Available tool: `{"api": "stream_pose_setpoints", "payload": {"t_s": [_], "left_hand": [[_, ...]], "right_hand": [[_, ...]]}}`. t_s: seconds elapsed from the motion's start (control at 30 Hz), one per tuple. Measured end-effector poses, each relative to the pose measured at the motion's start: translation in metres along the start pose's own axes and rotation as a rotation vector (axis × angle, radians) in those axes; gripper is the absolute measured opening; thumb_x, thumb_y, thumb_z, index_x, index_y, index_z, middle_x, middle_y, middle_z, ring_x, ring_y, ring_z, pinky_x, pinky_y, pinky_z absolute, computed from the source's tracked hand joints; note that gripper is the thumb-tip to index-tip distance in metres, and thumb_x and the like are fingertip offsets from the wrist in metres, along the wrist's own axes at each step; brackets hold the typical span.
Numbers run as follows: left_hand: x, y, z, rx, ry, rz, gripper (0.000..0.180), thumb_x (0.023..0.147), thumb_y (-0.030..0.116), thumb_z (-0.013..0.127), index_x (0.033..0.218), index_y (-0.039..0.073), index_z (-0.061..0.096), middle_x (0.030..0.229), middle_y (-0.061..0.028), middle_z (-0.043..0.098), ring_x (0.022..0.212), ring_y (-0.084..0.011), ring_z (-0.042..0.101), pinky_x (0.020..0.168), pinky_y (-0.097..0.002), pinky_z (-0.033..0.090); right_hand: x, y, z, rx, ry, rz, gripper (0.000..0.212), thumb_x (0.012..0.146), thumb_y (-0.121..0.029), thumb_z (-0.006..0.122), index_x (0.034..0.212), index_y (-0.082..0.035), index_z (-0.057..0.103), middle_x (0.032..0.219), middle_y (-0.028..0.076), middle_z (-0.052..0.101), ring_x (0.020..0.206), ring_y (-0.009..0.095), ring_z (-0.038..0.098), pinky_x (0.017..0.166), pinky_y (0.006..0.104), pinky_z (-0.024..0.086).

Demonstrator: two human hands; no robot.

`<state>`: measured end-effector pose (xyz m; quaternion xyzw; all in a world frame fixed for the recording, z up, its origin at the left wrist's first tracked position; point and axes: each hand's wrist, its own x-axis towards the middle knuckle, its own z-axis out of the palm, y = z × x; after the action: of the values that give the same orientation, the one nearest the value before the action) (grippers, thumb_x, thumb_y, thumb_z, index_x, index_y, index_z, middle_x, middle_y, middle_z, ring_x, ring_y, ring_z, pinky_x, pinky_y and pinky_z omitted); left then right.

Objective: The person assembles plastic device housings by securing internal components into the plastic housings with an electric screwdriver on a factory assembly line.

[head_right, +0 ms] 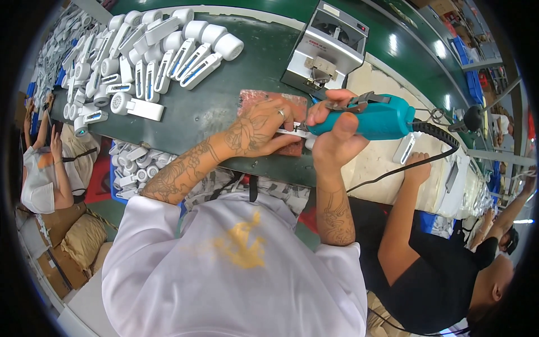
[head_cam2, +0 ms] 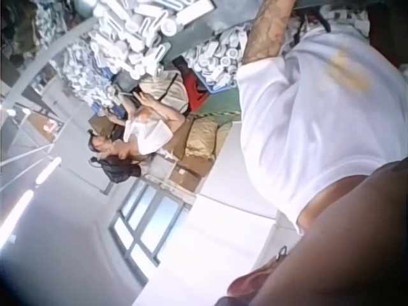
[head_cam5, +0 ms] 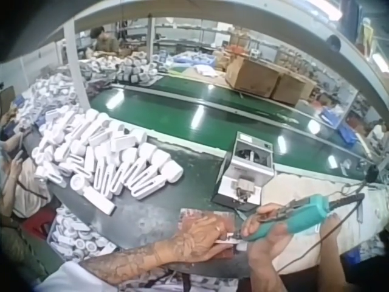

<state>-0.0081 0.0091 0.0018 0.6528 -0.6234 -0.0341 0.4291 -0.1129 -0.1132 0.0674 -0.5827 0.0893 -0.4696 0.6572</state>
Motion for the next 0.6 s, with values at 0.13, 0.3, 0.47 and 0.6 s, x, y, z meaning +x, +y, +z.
{"api": "stream_pose_setpoints", "payload": {"t_s": [0.13, 0.3, 0.47, 0.6], "left_hand": [[0.000, -0.001, -0.003, -0.015, -0.033, 0.004, 0.026, 0.086, 0.025, 0.073, 0.091, 0.008, 0.055, 0.104, -0.0092, 0.062, 0.100, -0.0305, 0.059, 0.089, -0.0422, 0.046], [0.002, 0.004, -0.007, -0.009, -0.057, -0.010, 0.025, 0.087, 0.026, 0.072, 0.098, 0.008, 0.059, 0.105, -0.0090, 0.062, 0.102, -0.0304, 0.059, 0.090, -0.0429, 0.047], [-0.001, 0.001, 0.002, 0.045, -0.015, -0.030, 0.031, 0.088, 0.027, 0.070, 0.111, 0.007, 0.064, 0.107, -0.0095, 0.063, 0.105, -0.0307, 0.059, 0.094, -0.0425, 0.047], [0.002, 0.005, 0.000, 0.072, -0.028, -0.022, 0.031, 0.088, 0.026, 0.070, 0.112, 0.006, 0.065, 0.108, -0.0103, 0.065, 0.104, -0.0305, 0.059, 0.092, -0.0424, 0.049]], "right_hand": [[-0.001, 0.000, -0.001, 0.009, -0.007, 0.005, 0.071, 0.087, -0.062, 0.067, 0.103, 0.006, 0.055, 0.069, 0.006, 0.053, 0.058, 0.016, 0.054, 0.053, 0.0301, 0.045], [-0.004, 0.000, -0.001, 0.035, -0.018, 0.011, 0.071, 0.087, -0.061, 0.068, 0.104, 0.006, 0.055, 0.069, 0.006, 0.053, 0.058, 0.016, 0.054, 0.053, 0.0299, 0.045], [-0.004, 0.004, 0.000, 0.050, -0.008, -0.042, 0.070, 0.086, -0.061, 0.069, 0.104, 0.006, 0.055, 0.069, 0.007, 0.053, 0.057, 0.017, 0.054, 0.053, 0.0303, 0.045], [-0.003, 0.005, -0.003, 0.060, -0.023, -0.044, 0.071, 0.085, -0.061, 0.070, 0.105, 0.006, 0.055, 0.069, 0.007, 0.053, 0.057, 0.017, 0.054, 0.053, 0.0305, 0.045]]}}
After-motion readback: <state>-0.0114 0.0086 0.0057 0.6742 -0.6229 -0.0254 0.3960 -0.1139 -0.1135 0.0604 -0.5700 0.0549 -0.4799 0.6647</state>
